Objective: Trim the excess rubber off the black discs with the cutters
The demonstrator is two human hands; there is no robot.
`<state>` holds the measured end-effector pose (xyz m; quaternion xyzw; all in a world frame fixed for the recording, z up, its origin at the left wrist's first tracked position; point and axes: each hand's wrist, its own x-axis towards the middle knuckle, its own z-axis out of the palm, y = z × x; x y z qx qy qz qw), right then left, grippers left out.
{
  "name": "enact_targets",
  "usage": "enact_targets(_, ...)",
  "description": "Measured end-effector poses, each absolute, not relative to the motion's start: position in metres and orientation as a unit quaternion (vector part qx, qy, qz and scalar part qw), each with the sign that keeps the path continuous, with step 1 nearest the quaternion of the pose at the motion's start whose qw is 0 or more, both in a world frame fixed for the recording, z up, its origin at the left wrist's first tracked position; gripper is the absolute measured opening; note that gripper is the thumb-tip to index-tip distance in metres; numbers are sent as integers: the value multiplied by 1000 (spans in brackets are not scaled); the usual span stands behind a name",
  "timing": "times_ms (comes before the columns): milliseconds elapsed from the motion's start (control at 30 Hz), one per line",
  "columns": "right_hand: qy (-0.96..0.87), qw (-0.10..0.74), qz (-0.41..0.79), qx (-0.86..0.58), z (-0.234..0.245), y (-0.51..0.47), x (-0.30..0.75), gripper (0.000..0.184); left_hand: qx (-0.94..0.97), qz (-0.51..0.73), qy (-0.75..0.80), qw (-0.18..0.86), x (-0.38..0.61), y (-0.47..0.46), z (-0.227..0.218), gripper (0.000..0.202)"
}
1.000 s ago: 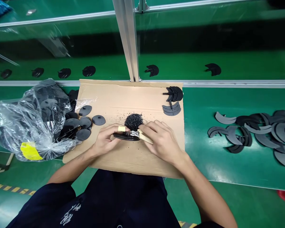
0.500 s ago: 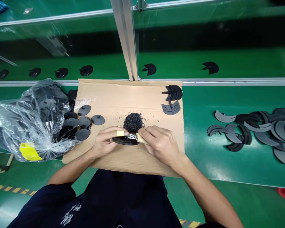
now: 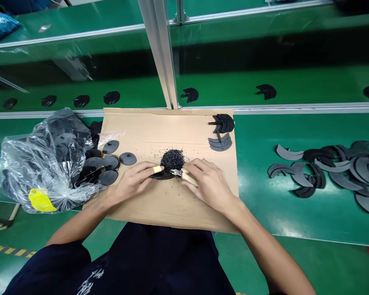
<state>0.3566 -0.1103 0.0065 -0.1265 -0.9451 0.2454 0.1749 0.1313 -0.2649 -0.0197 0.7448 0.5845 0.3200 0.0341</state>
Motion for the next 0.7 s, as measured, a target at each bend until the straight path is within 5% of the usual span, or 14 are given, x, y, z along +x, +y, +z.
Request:
enact_targets(167, -917, 264, 291, -64, 2, -119, 345, 13, 713, 405, 546, 172, 133, -259, -11, 33)
enact_targets(367, -912, 325, 246, -51, 0, -115, 339, 11, 687, 363, 517, 359, 126, -239, 0, 43)
enact_targets(533, -935, 292, 176, -97, -4, -105, 352, 17, 704, 346, 530, 322, 94, -193, 1, 18)
enact_targets(700, -947, 218, 121, -203, -32, -103, 400, 29, 636, 295, 704, 108, 15, -118, 17, 13)
